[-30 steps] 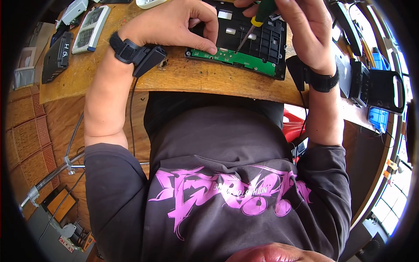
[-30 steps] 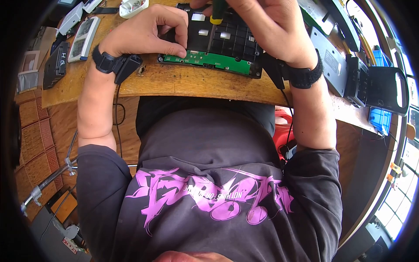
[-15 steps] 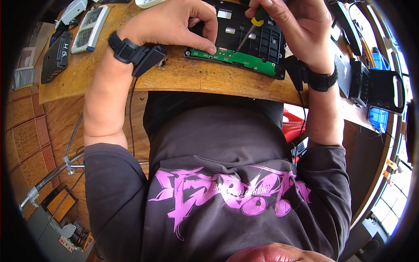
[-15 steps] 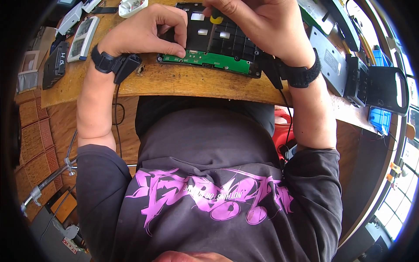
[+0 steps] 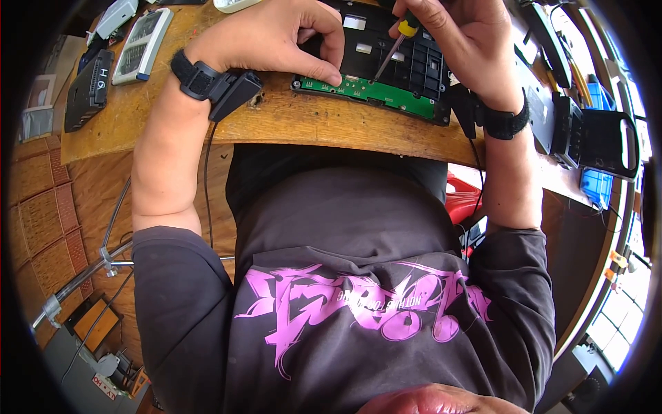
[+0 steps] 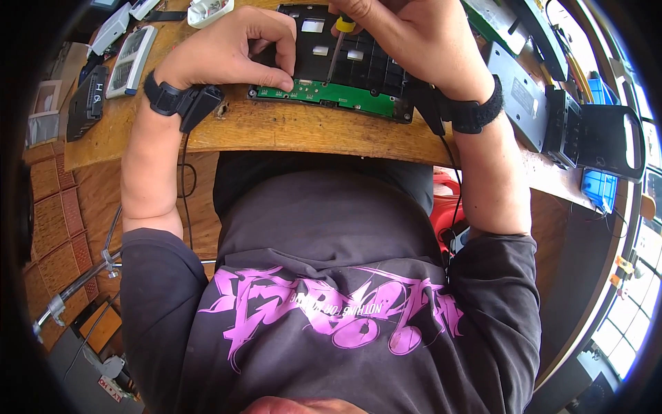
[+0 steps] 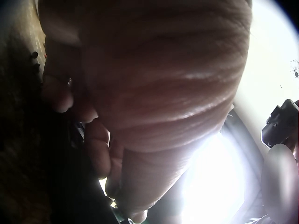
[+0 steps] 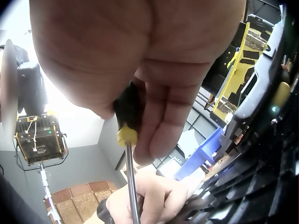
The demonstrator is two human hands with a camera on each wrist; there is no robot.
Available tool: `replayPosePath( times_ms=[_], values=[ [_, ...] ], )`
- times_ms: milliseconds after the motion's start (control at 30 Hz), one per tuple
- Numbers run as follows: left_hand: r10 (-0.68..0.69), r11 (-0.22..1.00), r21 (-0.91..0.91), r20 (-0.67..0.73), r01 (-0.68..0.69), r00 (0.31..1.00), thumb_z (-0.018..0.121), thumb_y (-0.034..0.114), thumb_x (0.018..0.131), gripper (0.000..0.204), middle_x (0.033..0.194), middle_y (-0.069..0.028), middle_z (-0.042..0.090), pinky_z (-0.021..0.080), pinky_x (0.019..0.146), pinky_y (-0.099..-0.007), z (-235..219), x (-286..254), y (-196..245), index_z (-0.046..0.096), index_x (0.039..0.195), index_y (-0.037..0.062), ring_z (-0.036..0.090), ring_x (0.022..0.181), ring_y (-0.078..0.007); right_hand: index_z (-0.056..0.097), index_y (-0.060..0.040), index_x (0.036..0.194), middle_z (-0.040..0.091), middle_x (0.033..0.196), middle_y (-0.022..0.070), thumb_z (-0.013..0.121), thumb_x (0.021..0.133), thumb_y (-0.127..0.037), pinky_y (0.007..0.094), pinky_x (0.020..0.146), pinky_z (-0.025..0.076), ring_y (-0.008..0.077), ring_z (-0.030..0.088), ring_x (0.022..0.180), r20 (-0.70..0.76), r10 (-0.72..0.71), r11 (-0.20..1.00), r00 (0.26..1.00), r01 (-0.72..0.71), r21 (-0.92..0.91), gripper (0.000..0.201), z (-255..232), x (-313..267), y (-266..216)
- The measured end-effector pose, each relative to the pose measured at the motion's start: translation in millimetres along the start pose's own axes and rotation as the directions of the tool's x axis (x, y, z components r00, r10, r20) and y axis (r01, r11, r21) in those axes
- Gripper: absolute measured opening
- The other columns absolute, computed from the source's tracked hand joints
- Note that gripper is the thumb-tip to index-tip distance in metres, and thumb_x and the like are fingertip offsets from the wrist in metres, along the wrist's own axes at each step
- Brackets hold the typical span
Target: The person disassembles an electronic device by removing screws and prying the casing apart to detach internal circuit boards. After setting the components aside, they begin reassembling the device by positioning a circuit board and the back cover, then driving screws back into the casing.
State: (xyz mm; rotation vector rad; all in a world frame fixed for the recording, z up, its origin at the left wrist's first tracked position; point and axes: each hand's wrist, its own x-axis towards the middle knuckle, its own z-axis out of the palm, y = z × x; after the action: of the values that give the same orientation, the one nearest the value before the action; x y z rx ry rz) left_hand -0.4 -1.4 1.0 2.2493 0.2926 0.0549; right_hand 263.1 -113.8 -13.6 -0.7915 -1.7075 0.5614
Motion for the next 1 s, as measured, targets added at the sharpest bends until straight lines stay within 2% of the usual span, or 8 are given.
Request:
replayPosePath(
  times_ms=[100, 200, 267, 367, 633, 733, 833, 1000],
  values=[
    [-0.049, 0.999, -0.005, -0.004, 0.049, 0.999, 0.099, 0.021, 0.091, 0.02, 0.092, -0.0024, 0.075, 0.051, 0.07, -0.0308, 0, 0, 4, 0.088, 0.098, 0.0062, 0.067, 0.083, -0.0131, 0.051, 0.0037, 0.16, 0.065, 0.152, 0.0183, 0.068, 0.119, -0.011, 0.0296, 0.092, 0.064, 0.017, 0.074, 0.105, -0.017, 0.055, 0.994, 0.998, -0.053, 0.096, 0.047, -1, -2, -1],
    [-0.044, 0.999, -0.009, 0.005, 0.044, 0.999, 0.099, 0.021, 0.091, 0.02, 0.092, -0.0024, 0.076, 0.051, 0.07, -0.0309, 0, 0, 3, 0.088, 0.098, 0.0062, 0.068, 0.083, -0.0132, 0.05, 0.004, 0.162, 0.074, 0.137, 0.0186, 0.063, 0.122, -0.017, 0.0312, 0.092, 0.063, 0.0178, 0.075, 0.107, 0.095, -0.036, 0.989, 0.995, 0.022, 0.148, 0.047, -8, 1, -1],
    [-0.066, 0.998, -0.002, -0.013, 0.066, 0.998, 0.099, 0.021, 0.091, 0.02, 0.092, -0.0025, 0.076, 0.051, 0.07, -0.0309, 1, -1, 7, 0.088, 0.098, 0.0063, 0.068, 0.082, -0.0134, 0.05, 0.0049, 0.164, 0.078, 0.126, 0.0184, 0.059, 0.124, -0.021, 0.0329, 0.091, 0.063, 0.0192, 0.077, 0.108, -0.009, 0.012, 0.986, 1.0, -0.01, 0.168, 0.049, -2, 1, 2],
    [0.021, 0.999, 0.031, -0.01, -0.021, 1.0, 0.099, 0.021, 0.091, 0.02, 0.092, -0.0024, 0.076, 0.051, 0.069, -0.0307, 0, 0, -2, 0.088, 0.099, 0.0064, 0.067, 0.082, -0.0134, 0.052, 0.0057, 0.164, 0.077, 0.131, 0.0197, 0.06, 0.123, -0.02, 0.0333, 0.092, 0.063, 0.0202, 0.078, 0.107, 0.025, 0.025, 0.986, 0.999, -0.029, 0.166, 0.049, -4, 3, -6],
    [-0.032, 0.999, 0.018, 0.004, 0.032, 0.999, 0.099, 0.022, 0.091, 0.02, 0.093, -0.0029, 0.076, 0.051, 0.069, -0.031, -1, 1, 2, 0.089, 0.099, 0.0068, 0.068, 0.082, -0.0137, 0.052, 0.0062, 0.166, 0.075, 0.137, 0.0188, 0.062, 0.122, -0.018, 0.0342, 0.097, 0.064, 0.0199, 0.078, 0.107, 0.002, 0.058, 0.989, 0.998, -0.058, 0.135, 0.051, -1, -1, -11],
    [-0.045, 0.999, 0.023, 0.006, 0.045, 0.999, 0.099, 0.022, 0.091, 0.02, 0.093, -0.0031, 0.077, 0.051, 0.07, -0.0309, -1, 0, 3, 0.089, 0.099, 0.0068, 0.068, 0.082, -0.014, 0.05, 0.0058, 0.168, 0.069, 0.149, 0.0184, 0.063, 0.121, -0.013, 0.0337, 0.099, 0.064, 0.0193, 0.077, 0.111, 0.038, 0.045, 0.955, 0.998, -0.055, 0.29, 0.053, -6, 2, 8],
    [-0.025, 0.999, 0.027, -0.003, 0.025, 1.0, 0.099, 0.023, 0.091, 0.021, 0.094, -0.0034, 0.077, 0.052, 0.07, -0.0309, 0, -1, 1, 0.088, 0.099, 0.0067, 0.068, 0.083, -0.0145, 0.05, 0.0056, 0.168, 0.064, 0.157, 0.0175, 0.064, 0.12, -0.011, 0.033, 0.099, 0.063, 0.0183, 0.076, 0.112, 0.005, -0.071, 0.989, 0.997, 0.07, 0.129, 0.053, -6, 4, 9],
    [-0.03, 0.999, 0.041, -0.011, 0.03, 0.999, 0.098, 0.023, 0.091, 0.021, 0.093, -0.0038, 0.077, 0.052, 0.071, -0.0313, 0, -1, 3, 0.088, 0.099, 0.0066, 0.069, 0.083, -0.0151, 0.045, 0.0045, 0.169, 0.066, 0.15, 0.0147, 0.068, 0.119, -0.014, 0.0337, 0.095, 0.065, 0.0165, 0.075, 0.112, 0.032, 0.065, 0.993, 0.997, -0.068, 0.101, 0.058, 0, 1, -9]
  ],
)
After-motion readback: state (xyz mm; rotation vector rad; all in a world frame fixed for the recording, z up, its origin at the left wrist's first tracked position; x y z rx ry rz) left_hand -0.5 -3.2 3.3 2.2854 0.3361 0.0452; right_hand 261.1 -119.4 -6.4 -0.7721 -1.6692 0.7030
